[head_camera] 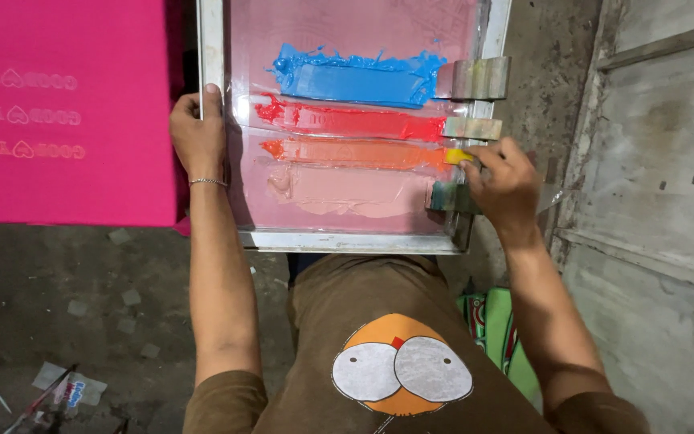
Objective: Applying multiple colors of ink to a screen and printing designs onto shirts using a squeegee.
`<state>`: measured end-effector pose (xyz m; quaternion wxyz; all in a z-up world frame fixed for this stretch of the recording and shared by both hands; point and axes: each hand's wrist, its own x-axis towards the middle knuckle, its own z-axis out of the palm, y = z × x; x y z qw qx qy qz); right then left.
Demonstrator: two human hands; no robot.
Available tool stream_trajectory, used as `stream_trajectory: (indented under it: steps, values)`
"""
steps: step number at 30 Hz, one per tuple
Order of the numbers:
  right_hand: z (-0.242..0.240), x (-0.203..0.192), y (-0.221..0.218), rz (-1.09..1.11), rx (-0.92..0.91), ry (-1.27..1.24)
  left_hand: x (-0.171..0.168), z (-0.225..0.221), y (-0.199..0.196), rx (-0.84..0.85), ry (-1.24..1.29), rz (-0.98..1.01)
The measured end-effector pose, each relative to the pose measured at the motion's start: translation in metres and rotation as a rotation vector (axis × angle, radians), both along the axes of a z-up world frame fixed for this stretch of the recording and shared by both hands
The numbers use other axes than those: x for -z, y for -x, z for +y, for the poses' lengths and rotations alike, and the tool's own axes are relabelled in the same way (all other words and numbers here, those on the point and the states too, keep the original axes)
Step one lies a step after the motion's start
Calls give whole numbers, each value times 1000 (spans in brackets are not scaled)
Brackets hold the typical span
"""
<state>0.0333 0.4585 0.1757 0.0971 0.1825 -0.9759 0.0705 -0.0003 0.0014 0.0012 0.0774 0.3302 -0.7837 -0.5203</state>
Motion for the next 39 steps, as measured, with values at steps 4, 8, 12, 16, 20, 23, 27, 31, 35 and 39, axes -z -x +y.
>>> stream_trajectory:
  steps: [4,8,12,16,20,23,27,31,35,39]
  values:
    - [13,14,4,23,-50,-166,10,-3,1,-9,-19,11]
    - [4,11,7,-15,-36,-265,6,-1,1,-19,-21,8]
    - [-20,-13,11,-319,119,-191,-7,0,4,13,11,-19]
    - [-15,-8,12,-357,138,-242,-6,1,4,-19,4,-45]
    - [-39,-31,19,-347,16,-98,-8,1,4,-11,6,-49]
    - [-76,-47,32,-409,-150,83,-23,0,-4,14,2,-67]
    - [-147,-46,57,-506,-437,281,-58,1,-31,193,144,-247]
    - [-206,-9,86,-481,-784,265,-73,5,-62,124,67,-342]
    - [-241,21,94,-505,-1013,188,-72,9,-72,50,-65,-410]
    - [-246,62,102,-347,-1135,0,-74,11,-71,-23,-77,-404]
